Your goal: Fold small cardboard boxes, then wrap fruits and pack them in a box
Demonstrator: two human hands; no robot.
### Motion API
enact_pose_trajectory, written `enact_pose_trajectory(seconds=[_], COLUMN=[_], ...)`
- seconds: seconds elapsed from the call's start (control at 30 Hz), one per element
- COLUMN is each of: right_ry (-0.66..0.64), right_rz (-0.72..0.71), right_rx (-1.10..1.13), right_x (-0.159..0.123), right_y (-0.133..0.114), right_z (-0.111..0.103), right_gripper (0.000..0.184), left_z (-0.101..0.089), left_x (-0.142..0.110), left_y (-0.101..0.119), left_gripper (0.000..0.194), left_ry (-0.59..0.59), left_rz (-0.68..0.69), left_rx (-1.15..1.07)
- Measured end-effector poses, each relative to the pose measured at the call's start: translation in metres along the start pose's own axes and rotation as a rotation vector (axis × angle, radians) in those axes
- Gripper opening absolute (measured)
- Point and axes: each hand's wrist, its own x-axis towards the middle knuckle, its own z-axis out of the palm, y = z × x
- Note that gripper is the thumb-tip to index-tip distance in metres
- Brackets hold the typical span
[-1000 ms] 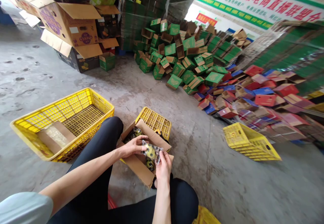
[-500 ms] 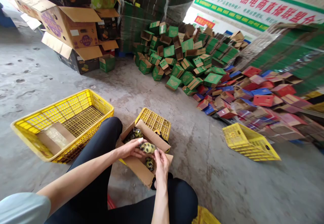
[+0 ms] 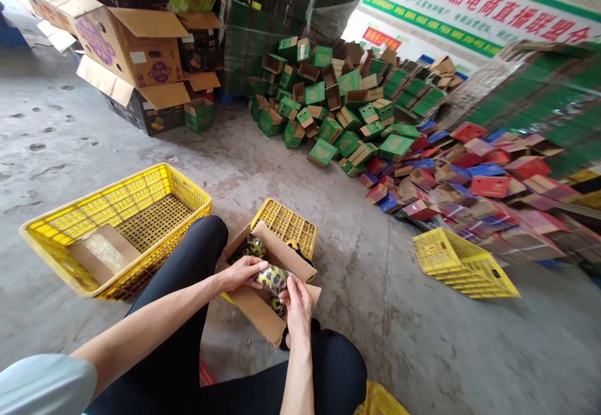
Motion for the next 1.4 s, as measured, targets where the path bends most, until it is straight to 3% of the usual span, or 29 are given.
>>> enact_pose_trajectory(seconds=[0.2, 0.33, 0.5, 0.6, 0.7, 0.93, 1.03, 1.17, 1.3, 1.4], right_ry=[0.039, 0.127, 0.163, 0.18, 0.194, 0.161, 0.157, 0.163, 0.143, 0.094], right_rz=[0.003, -0.052, -0.229, -0.368, -0.399, -0.432, -0.453, -0.505, -0.558, -0.429], right_rx=[-0.029, -0.087, -0.358, -0.546, -0.661, -0.804, -0.823, -0.805, -0.657, -0.407], right_x=[0.001, 0.006, 0.013, 0.016, 0.018, 0.019, 0.016, 0.016, 0.014, 0.01], right_y=[0.002, 0.003, 0.012, 0.022, 0.033, 0.056, 0.058, 0.05, 0.035, 0.025], right_z=[0.001, -0.008, -0.023, -0.025, -0.02, -0.001, 0.0, -0.004, -0.001, 0.005], right_gripper=[0.049, 0.053, 0.057, 0.045, 0.029, 0.015, 0.014, 0.034, 0.051, 0.065], left_z=[0.0, -0.008, -0.018, -0.023, -0.028, -0.037, -0.04, -0.037, -0.027, -0.019], left_x=[0.0, 0.003, 0.008, 0.01, 0.013, 0.02, 0.019, 0.015, 0.011, 0.008], left_y=[-0.004, -0.004, 0.008, 0.014, 0.013, 0.002, 0.002, 0.005, 0.008, 0.008], left_gripper=[0.056, 0.062, 0.059, 0.052, 0.047, 0.052, 0.034, 0.011, 0.031, 0.048], left_ry=[0.024, 0.133, 0.357, 0.475, 0.533, 0.483, 0.484, 0.468, 0.39, 0.263], left_rz=[-0.016, -0.007, 0.236, 0.385, 0.49, 0.52, 0.473, 0.457, 0.402, 0.31], left_rx=[0.035, 0.063, 0.126, 0.239, 0.361, 0.666, 0.699, 0.648, 0.433, 0.273])
